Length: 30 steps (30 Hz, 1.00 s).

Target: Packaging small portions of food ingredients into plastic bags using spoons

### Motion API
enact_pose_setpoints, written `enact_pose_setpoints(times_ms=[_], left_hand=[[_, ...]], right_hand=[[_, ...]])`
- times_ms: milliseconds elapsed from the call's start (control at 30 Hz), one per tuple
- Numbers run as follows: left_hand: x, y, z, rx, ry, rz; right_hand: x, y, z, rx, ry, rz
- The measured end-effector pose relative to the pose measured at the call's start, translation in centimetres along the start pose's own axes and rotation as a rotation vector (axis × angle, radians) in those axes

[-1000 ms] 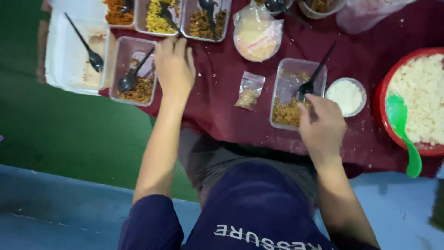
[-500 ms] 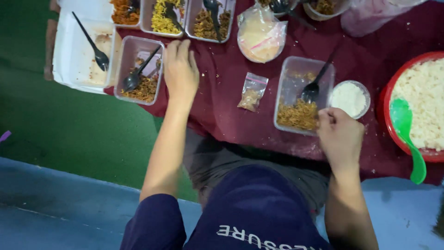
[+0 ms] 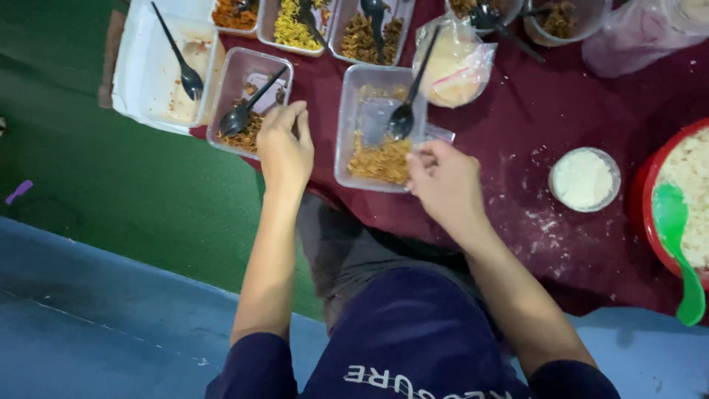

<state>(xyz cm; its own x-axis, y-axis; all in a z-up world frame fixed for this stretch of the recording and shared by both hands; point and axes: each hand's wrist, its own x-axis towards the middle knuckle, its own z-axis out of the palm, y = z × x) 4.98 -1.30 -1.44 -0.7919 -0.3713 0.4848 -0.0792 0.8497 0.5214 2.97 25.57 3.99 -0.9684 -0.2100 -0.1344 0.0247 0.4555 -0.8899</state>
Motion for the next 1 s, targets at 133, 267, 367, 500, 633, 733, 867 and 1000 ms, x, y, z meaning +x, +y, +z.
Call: enact_pose_setpoints(times_ms=[133,267,367,500,633,733,867,1000], left_hand=[[0.0,-0.9,-1.0,0.020,0.004,0.018],[2.1,-1.9,-0.4,0.018,0.023,0.150],[4.1,-2.7,0.7,0.067,0.027,0.256],[7.2,-5.2,4.1,0.165,-0.052,0.365],[8.9,-5.4,5.5,0.238,-0.037,0.409],[9.7,-7.1,8.0,0.329,-0.021,0.461],[10.8,-6.3,7.3,0.390,-0.052,0.566],[11.4,-5.3,5.5,0.319,-0.006,0.675]], right_hand=[[2.3,1.3,4.1,-0.066,-0.064,-0.037],[3.1,1.2,6.2,-0.188,-0.147,0.021],[3.8,2.7,6.9,-0.354,-0.097,-0.107],[3.9,-1.1,5.6,-0.536,0.120,-0.411],[6.2,-0.1,6.4,-0.799,0.342,-0.675],[6.5,-1.0,5.8,-0.819,0.319,-0.644],[5.8,-2.3,4.4,-0.759,0.147,-0.461],[4.1,-2.5,2.0,-0.640,0.049,-0.401]])
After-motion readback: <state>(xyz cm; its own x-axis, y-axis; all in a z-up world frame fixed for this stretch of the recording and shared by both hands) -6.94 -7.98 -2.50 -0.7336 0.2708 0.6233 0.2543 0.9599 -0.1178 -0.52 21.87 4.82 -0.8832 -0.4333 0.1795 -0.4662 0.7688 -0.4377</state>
